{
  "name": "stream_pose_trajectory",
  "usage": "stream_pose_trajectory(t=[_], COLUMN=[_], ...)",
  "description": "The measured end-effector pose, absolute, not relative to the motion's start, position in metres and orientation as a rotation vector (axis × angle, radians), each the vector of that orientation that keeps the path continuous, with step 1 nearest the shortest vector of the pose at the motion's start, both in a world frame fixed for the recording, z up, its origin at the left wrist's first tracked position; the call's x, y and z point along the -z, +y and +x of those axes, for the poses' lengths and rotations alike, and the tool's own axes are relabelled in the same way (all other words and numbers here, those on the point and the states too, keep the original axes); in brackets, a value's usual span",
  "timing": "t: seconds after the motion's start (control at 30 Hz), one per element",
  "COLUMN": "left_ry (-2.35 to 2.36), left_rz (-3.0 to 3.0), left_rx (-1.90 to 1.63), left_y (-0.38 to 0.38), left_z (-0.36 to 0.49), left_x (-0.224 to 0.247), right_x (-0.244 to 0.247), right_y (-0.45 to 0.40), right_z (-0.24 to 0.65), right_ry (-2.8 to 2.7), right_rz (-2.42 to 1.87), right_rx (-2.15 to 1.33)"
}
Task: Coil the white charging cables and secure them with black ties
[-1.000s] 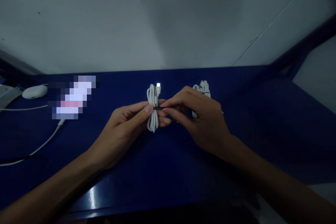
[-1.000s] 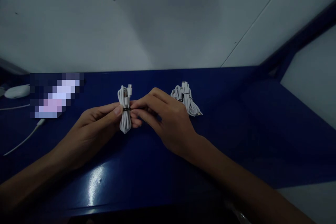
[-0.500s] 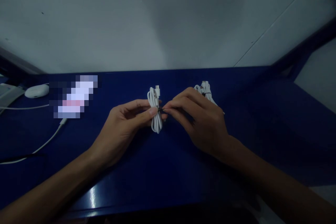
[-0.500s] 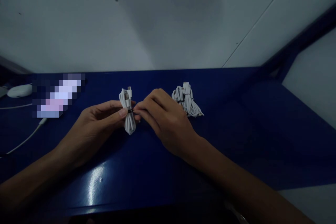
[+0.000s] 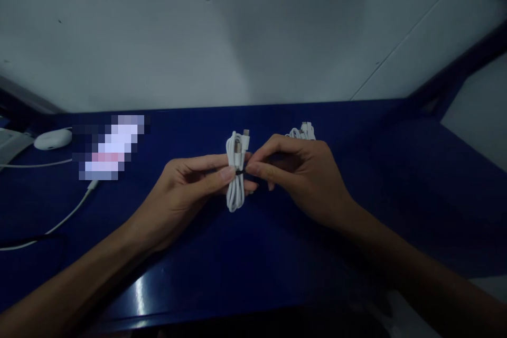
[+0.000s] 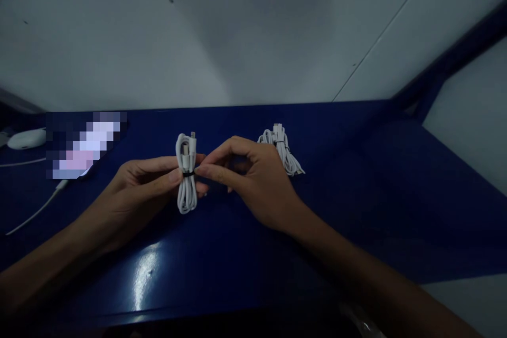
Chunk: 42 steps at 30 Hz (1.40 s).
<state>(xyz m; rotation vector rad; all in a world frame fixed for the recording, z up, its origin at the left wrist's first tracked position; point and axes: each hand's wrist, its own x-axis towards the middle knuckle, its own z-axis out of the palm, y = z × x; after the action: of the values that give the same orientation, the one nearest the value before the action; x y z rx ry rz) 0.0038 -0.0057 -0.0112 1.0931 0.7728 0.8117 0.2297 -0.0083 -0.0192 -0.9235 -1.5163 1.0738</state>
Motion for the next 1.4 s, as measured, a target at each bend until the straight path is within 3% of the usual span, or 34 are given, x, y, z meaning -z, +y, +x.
stream_pose_trajectory(t=[0.4,1.4], left_ry=[0.716,0.728], left_rz=[1.025,1.158], left_rx=[-0.803,-0.673], left_y=[-0.003,-0.007], left_z=[0.003,-0.001], left_x=[0.012,0.019], right_x=[0.018,0.022], right_y=[-0.002,-0.002], right_z=[0.237,0.235], right_ry=[-1.391,-1.384], right_rz=[-0.854,-0.901], right_rx=[-1.55,-1.51])
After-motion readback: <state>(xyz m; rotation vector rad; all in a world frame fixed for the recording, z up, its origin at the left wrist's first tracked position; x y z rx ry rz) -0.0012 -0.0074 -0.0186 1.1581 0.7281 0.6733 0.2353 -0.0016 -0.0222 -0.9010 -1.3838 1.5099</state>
